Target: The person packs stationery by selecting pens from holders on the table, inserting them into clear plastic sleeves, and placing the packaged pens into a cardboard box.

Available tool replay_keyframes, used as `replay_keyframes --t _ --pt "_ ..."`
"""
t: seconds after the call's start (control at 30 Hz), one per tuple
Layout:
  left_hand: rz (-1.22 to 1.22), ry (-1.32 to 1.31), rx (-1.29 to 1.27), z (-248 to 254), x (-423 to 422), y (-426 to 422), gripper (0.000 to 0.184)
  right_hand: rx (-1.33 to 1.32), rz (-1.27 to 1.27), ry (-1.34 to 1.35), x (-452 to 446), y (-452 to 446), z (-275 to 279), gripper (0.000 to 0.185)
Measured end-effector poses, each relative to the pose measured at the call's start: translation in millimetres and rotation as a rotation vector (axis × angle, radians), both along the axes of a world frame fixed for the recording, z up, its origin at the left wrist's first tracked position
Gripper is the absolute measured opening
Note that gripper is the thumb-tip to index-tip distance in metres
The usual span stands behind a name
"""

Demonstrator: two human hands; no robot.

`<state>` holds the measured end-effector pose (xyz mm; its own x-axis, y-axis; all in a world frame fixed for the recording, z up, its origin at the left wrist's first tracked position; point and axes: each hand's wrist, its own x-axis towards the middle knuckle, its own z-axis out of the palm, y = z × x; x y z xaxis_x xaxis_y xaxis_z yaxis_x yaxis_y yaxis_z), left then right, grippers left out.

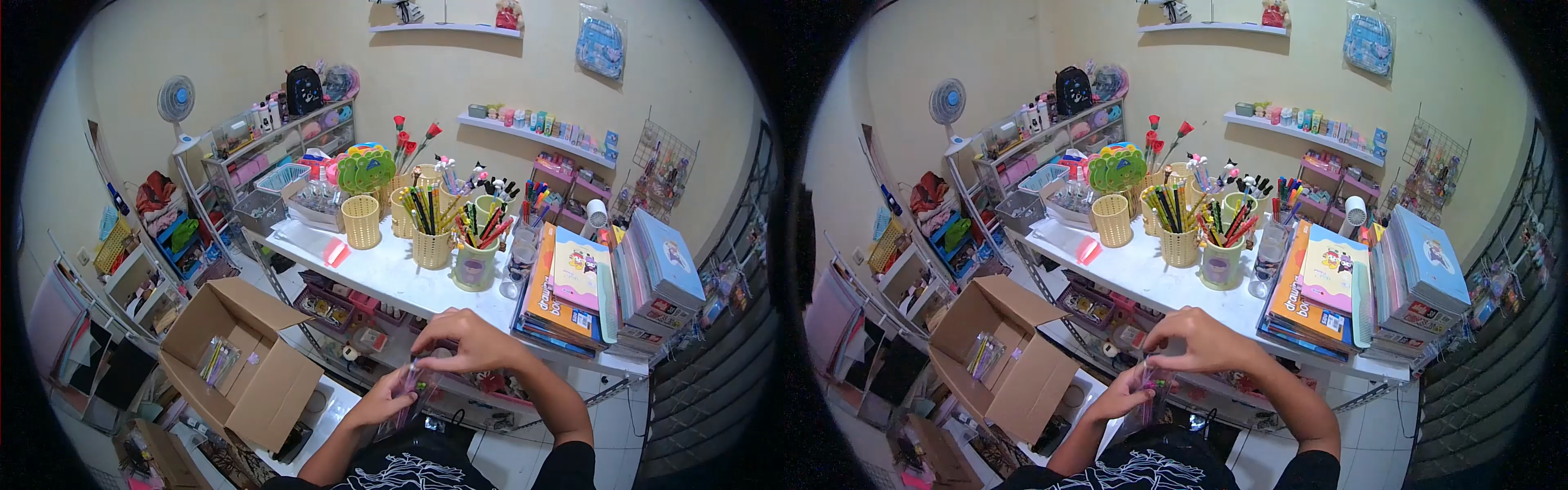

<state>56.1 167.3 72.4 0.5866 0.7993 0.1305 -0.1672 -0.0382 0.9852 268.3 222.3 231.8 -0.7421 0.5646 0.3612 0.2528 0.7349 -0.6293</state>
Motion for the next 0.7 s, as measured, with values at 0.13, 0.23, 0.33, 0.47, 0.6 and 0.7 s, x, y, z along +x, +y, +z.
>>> replay_keyframes --t 0.13,0.23,0.33,0.47,0.6,0.7 --pt "-0.030 -0.026 -0.057 2.2 -2.9 2.0 0.053 0.068 0.004 0.057 -4.1 -1.7 -7.4 0.025" --pt "-0.019 -0.052 -0.112 14.8 -6.6 0.5 0.054 -0.075 -0.101 0.134 5.2 -6.2 -16.8 0.030" --pt "-0.017 -0.152 -0.235 21.3 -12.8 1.0 0.059 -0.265 -0.214 0.283 5.5 -14.8 -57.1 0.041" --pt "-0.016 -0.312 -0.240 30.1 -17.2 2.4 0.073 -0.631 -0.205 0.544 -11.0 -37.1 -115.5 0.072" --pt "-0.036 -0.327 -0.170 34.9 -19.7 6.9 0.080 -0.779 -0.242 0.625 -36.7 -54.7 -163.2 0.067" --pt "-0.031 -0.319 -0.151 31.4 -20.5 5.1 0.081 -0.949 -0.260 0.668 -45.3 -62.1 -180.2 0.058"
